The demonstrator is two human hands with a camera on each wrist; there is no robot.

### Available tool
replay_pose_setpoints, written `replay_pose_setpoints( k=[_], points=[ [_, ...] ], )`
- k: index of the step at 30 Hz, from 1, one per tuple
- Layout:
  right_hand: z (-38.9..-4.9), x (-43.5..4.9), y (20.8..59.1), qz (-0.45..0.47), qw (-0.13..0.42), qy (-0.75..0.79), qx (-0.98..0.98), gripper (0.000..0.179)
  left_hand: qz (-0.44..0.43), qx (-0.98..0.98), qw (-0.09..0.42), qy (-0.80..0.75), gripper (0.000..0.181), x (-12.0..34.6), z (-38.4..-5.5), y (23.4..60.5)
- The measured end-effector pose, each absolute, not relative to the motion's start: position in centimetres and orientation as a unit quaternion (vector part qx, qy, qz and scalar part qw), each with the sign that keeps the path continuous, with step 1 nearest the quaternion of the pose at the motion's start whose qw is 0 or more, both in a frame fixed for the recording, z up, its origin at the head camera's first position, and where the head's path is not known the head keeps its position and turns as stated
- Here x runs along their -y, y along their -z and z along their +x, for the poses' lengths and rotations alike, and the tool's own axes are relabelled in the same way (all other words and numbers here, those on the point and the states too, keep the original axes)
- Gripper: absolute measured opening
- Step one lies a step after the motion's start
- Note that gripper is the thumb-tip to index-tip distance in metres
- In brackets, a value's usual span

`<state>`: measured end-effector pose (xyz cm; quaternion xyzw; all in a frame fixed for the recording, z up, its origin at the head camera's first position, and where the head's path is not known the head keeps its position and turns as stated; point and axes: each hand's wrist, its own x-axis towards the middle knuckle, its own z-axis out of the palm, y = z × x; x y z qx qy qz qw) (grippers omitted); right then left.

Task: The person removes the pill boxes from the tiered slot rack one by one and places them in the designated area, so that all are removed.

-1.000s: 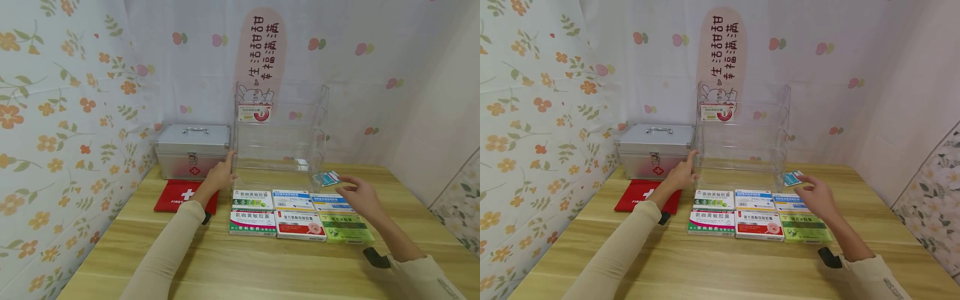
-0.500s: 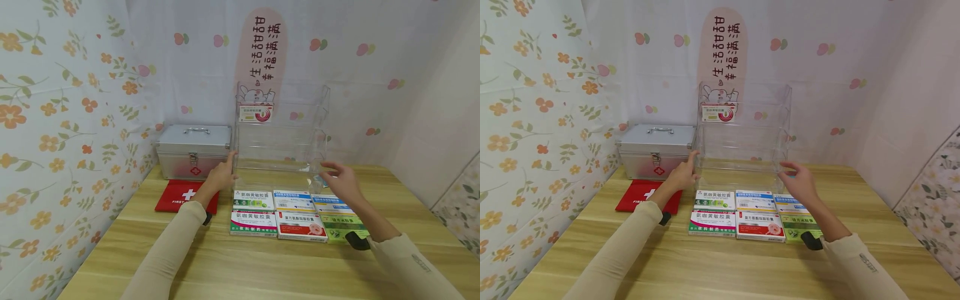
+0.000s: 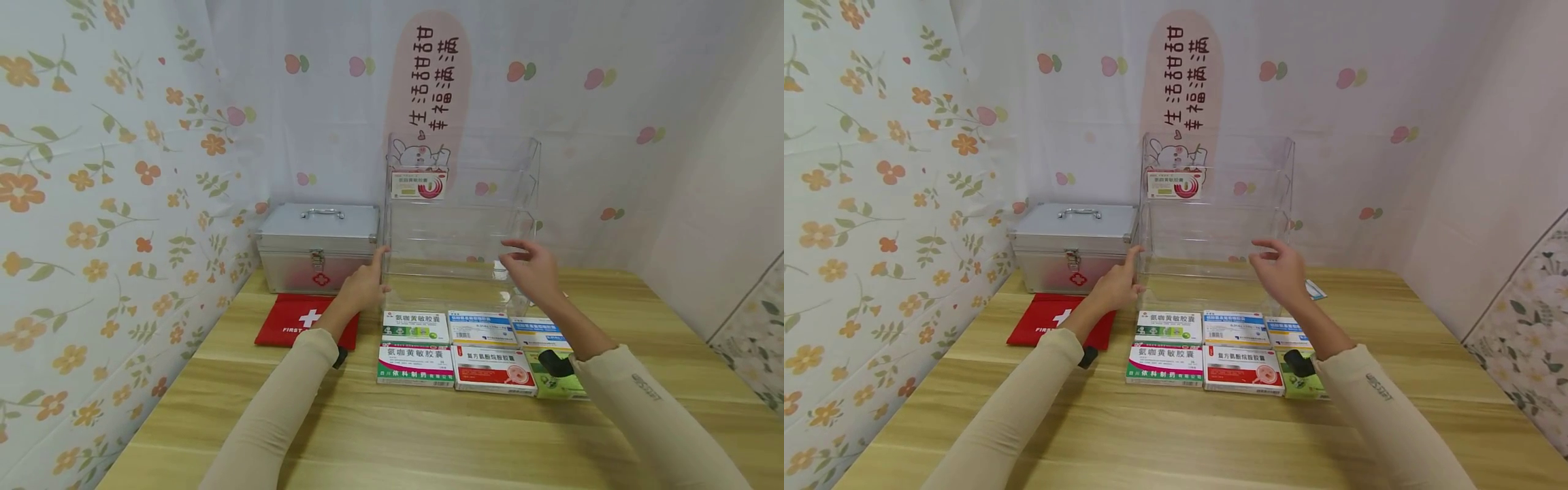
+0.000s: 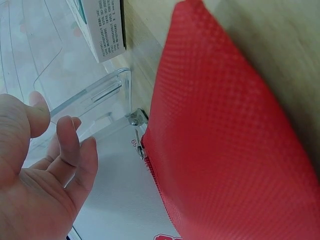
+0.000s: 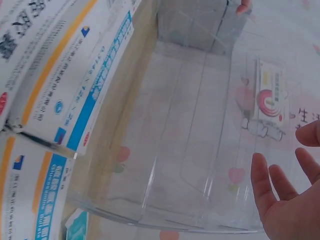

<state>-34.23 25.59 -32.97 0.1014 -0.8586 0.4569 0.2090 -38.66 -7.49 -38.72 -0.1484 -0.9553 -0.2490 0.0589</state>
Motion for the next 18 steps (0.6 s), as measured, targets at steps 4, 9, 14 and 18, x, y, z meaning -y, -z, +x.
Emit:
replay_pose_setpoints(
  k=[4,9,14,18],
  points=[
    [-35.1,-24.6,32.5,0.106,0.226,-0.462,0.851,0.033,-0.143,0.956,0.057,0.248,0.083,7.5,-38.7,38.8],
    [-36.3,-23.5,31.9,0.117,0.243,-0.471,0.840,0.034,-0.135,0.957,0.058,0.249,0.084,7.5,-38.7,38.7],
    [-37.7,-22.7,31.5,0.130,0.264,-0.473,0.831,0.031,-0.138,0.956,0.064,0.250,0.084,7.3,-38.6,38.7],
    [-38.5,-22.1,31.0,0.135,0.262,-0.466,0.834,0.031,-0.136,0.957,0.063,0.250,0.085,7.3,-38.6,38.7]
  ],
)
